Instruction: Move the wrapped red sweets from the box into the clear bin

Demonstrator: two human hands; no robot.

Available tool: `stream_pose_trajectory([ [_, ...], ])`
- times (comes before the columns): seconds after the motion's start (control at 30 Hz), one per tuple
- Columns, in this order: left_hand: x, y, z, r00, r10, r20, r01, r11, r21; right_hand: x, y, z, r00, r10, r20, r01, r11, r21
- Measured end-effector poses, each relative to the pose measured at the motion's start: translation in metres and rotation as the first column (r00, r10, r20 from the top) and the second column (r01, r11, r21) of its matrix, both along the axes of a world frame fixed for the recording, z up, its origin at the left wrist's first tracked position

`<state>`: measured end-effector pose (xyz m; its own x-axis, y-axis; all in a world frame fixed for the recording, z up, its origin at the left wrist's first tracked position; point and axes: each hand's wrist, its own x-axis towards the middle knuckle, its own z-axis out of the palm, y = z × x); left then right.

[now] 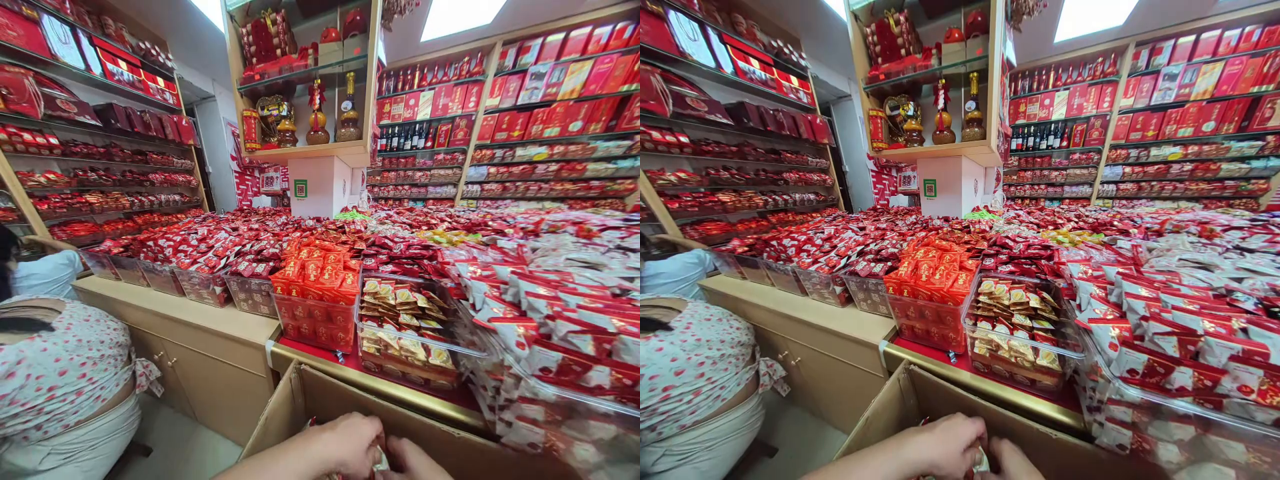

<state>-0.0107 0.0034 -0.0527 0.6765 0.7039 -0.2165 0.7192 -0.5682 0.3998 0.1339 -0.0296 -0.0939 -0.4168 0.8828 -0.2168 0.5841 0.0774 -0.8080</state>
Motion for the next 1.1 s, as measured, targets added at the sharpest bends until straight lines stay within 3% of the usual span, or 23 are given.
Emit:
stream_pose_trajectory([
  [0.2, -0.006, -0.004, 0.020, 0.966, 0.111, 0.233, -0.070, 0.981, -0.178, 0.008, -0.007, 0.041, 0.958, -0.028, -0.285, -0.029, 0.980, -0.195],
  [0.27, -0.008, -0.005, 0.026, 0.947, 0.115, 0.300, -0.067, 0.984, -0.166, 0.011, -0.009, 0.048, 0.962, -0.052, -0.269, 0.009, 0.987, -0.160],
  [0.37, -0.008, -0.004, 0.032, 0.889, 0.136, 0.436, -0.077, 0.986, -0.150, 0.015, -0.008, 0.056, 0.967, -0.071, -0.246, 0.078, 0.997, 0.017],
  [0.43, -0.005, -0.003, 0.034, 0.818, 0.198, 0.540, -0.090, 0.971, -0.219, 0.018, -0.007, 0.057, 0.950, -0.103, -0.296, 0.133, 0.988, 0.083],
  [0.57, 0.001, 0.001, 0.036, 0.654, 0.391, 0.648, -0.051, 0.877, -0.478, 0.019, -0.005, 0.051, 0.873, -0.221, -0.434, 0.231, 0.973, -0.032],
  [0.73, 0.003, 0.003, 0.031, 0.653, 0.484, 0.583, -0.034, 0.788, -0.615, 0.013, -0.008, 0.053, 0.847, -0.229, -0.479, 0.261, 0.965, 0.000],
  [0.87, 0.004, 0.000, 0.031, 0.596, 0.526, 0.606, -0.023, 0.766, -0.642, 0.012, -0.009, 0.059, 0.831, -0.235, -0.505, 0.267, 0.964, -0.009],
  [1.1, 0.005, 0.000, 0.035, 0.573, 0.503, 0.648, 0.102, 0.741, -0.664, 0.023, -0.002, 0.047, 0.821, -0.274, -0.501, 0.322, 0.947, 0.009],
])
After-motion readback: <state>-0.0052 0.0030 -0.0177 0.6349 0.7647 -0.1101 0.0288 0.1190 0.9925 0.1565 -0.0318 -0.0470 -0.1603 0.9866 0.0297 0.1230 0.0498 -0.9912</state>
